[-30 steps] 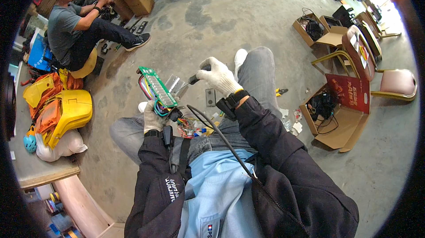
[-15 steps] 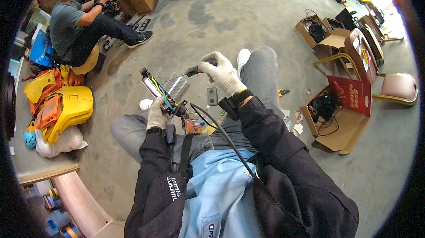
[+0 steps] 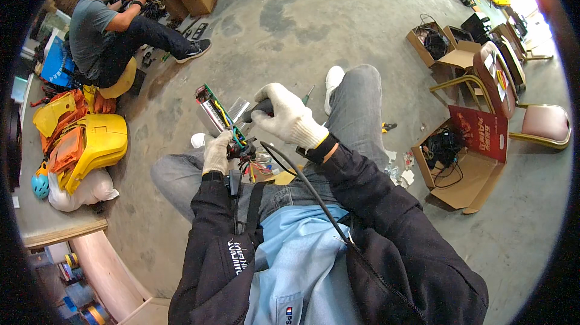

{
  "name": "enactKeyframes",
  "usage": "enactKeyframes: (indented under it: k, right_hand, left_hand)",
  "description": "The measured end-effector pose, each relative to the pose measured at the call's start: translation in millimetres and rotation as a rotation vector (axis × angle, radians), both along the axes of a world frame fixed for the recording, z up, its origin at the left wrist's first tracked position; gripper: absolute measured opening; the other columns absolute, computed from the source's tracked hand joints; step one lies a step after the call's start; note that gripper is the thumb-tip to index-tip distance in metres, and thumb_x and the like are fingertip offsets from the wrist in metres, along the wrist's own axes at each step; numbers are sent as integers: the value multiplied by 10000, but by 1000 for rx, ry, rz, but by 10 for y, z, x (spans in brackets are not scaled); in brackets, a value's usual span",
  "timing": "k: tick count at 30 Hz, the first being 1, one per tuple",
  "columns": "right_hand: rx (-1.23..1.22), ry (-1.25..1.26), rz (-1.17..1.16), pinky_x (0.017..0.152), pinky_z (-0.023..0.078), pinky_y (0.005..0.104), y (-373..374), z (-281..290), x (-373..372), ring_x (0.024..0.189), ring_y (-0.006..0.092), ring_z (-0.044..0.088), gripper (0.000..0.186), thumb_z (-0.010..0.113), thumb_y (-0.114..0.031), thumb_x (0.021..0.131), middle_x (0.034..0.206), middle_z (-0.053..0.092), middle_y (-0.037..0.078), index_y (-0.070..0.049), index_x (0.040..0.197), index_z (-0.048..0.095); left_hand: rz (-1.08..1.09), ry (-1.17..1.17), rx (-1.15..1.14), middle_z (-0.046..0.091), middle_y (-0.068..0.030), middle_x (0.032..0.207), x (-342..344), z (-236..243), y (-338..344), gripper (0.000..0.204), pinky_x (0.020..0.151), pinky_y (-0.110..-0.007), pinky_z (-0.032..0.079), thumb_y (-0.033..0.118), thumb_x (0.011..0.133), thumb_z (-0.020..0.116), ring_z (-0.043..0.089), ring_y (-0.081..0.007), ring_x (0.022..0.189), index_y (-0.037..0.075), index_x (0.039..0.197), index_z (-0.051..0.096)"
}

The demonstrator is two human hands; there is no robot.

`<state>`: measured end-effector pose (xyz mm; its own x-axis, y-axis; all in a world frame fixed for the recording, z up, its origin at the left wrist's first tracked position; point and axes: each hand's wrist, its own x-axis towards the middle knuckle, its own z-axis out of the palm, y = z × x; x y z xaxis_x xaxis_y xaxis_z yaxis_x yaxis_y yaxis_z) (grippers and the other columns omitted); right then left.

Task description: Repairing an electronic circuit board using a screwdriver and connecting it to a harness.

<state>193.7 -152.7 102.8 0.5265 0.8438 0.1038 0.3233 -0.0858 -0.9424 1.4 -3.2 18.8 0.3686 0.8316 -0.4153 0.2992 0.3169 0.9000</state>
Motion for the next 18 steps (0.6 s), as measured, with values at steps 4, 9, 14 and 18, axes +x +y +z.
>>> enactKeyframes:
  k: [4,9,14,18]
  right_hand:
    - [22,-189,1,814,590,387,18,29,-116,910,293,753,304,759,-152,866,1008,688,161,-24,1098,610]
    - [43,-148,-12,814,590,393,42,-104,-180,917,309,750,317,769,-158,874,1017,685,168,-14,1101,601]
    - [64,-166,-58,815,590,395,51,-191,-209,939,297,751,359,774,-148,880,1027,707,181,-8,1139,570]
    - [41,-111,-62,815,589,392,62,-223,-225,932,299,751,369,776,-156,882,1026,705,177,-7,1145,564]
  left_hand:
    - [-8,88,112,670,-173,1074,26,107,-55,624,777,-346,564,257,794,770,682,-224,856,-102,1234,513]
    - [32,246,139,675,-174,1059,30,-20,-7,653,771,-346,565,259,792,772,681,-229,848,-126,1246,503]
    - [59,288,205,679,-175,1039,32,-121,-1,675,764,-348,565,267,779,781,679,-233,852,-139,1238,498]
    - [71,262,197,680,-179,1044,45,-105,-15,681,760,-344,563,270,775,790,678,-233,871,-144,1229,497]
